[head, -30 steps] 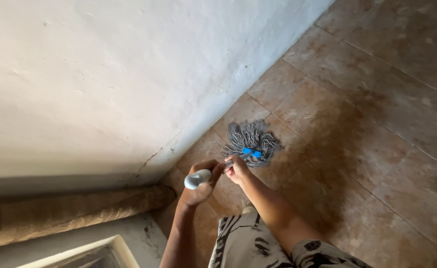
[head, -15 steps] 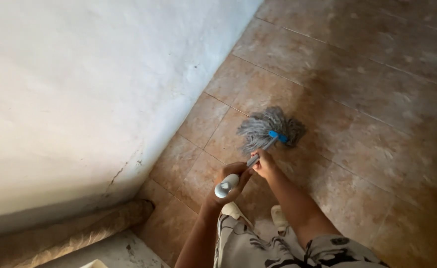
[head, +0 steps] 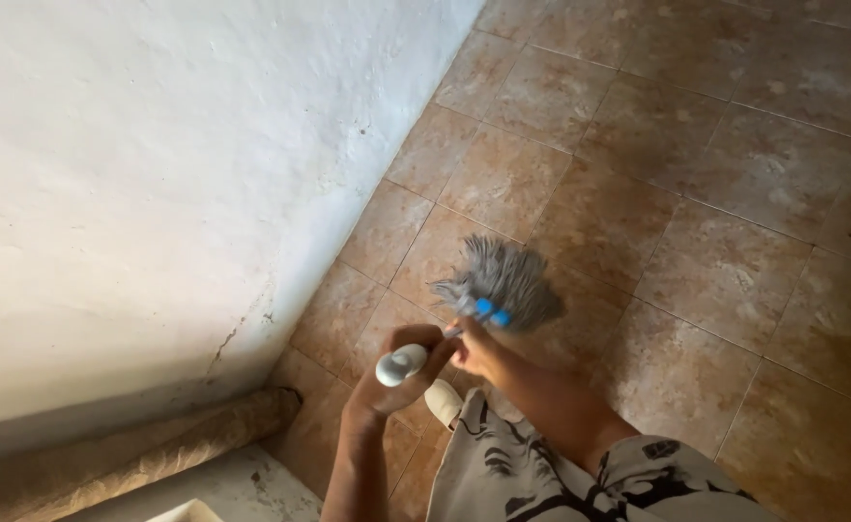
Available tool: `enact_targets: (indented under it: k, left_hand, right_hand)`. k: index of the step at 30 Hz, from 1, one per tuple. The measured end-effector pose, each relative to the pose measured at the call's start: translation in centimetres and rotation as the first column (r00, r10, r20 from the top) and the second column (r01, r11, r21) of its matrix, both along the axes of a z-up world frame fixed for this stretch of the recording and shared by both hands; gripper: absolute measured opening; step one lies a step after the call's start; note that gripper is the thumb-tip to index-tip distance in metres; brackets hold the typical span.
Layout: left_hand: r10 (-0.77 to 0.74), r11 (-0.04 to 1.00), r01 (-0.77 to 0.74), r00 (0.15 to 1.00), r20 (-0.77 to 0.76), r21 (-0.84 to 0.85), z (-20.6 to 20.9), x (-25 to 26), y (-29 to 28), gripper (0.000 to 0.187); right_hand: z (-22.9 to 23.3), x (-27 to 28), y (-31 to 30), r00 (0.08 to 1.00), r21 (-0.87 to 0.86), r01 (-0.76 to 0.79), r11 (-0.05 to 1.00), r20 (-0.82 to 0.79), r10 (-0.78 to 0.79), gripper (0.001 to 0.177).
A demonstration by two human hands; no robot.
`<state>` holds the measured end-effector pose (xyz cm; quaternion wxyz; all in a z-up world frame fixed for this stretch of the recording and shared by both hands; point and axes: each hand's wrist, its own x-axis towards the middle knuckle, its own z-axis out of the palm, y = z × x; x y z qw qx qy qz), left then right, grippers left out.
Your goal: Mopping the tiled floor of a room containing a parked scooter and audio equipment.
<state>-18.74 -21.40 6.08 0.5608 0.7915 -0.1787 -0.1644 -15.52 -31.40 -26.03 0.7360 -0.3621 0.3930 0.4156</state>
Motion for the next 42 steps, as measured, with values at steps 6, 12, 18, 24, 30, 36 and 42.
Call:
enact_targets:
  k: [6,12,18,24,30,36,42]
  left_hand:
    - [0.057,0.978,0.003,0.958,-0.28,0.21,1.9,0.7,-6.5,0.025]
    - [-0.077,0.942,0.121,0.985,-0.152,0.312,-0.1,1.8,-12.6,0.027]
    - [-0.298,0.941,0.306,0.952,-0.07,0.148,1.5,1.6,-18.8,0.017]
    - [-0.481,0.847,0.501,0.864,-0.147,0.177,-2.2,-0.4,-23.3,0.033]
    - [-0.58,0.813,0.579,0.815,0.014,-0.063,-5.5,-3.1,-24.4,0.033]
    - [-0.477,0.876,0.476,0.879,0.011,-0.081,-4.9,-8.2,-20.2,0.014]
    - [-0.392,0.92,0.393,0.919,0.039,-0.01,-5.0,-14.3,-13.2,0.026]
  right_hand:
    - [-5.4,-3.4,-0.8,0.971,0.377,0.098,0.921,0.169,-0.172,0.031]
    - [0.9,-2.7,-6.7,0.919,0.38,0.169,0.909,0.273,-0.285,0.035]
    - [-3.7,-1.1,-16.0,0.822,0.263,0.365,0.893,0.358,-0.442,0.025]
    - [-9.3,-3.8,-25.6,0.699,0.124,0.55,0.826,0.474,-0.536,0.016]
    - [-15.4,-7.9,-31.0,0.605,0.067,0.709,0.702,0.454,-0.654,0.013]
    - [-12.5,-12.3,-28.2,0.708,-0.033,0.689,0.724,0.243,-0.663,0.021]
    - [-8.0,-18.0,-20.7,0.821,-0.097,0.569,0.816,0.129,-0.557,0.026]
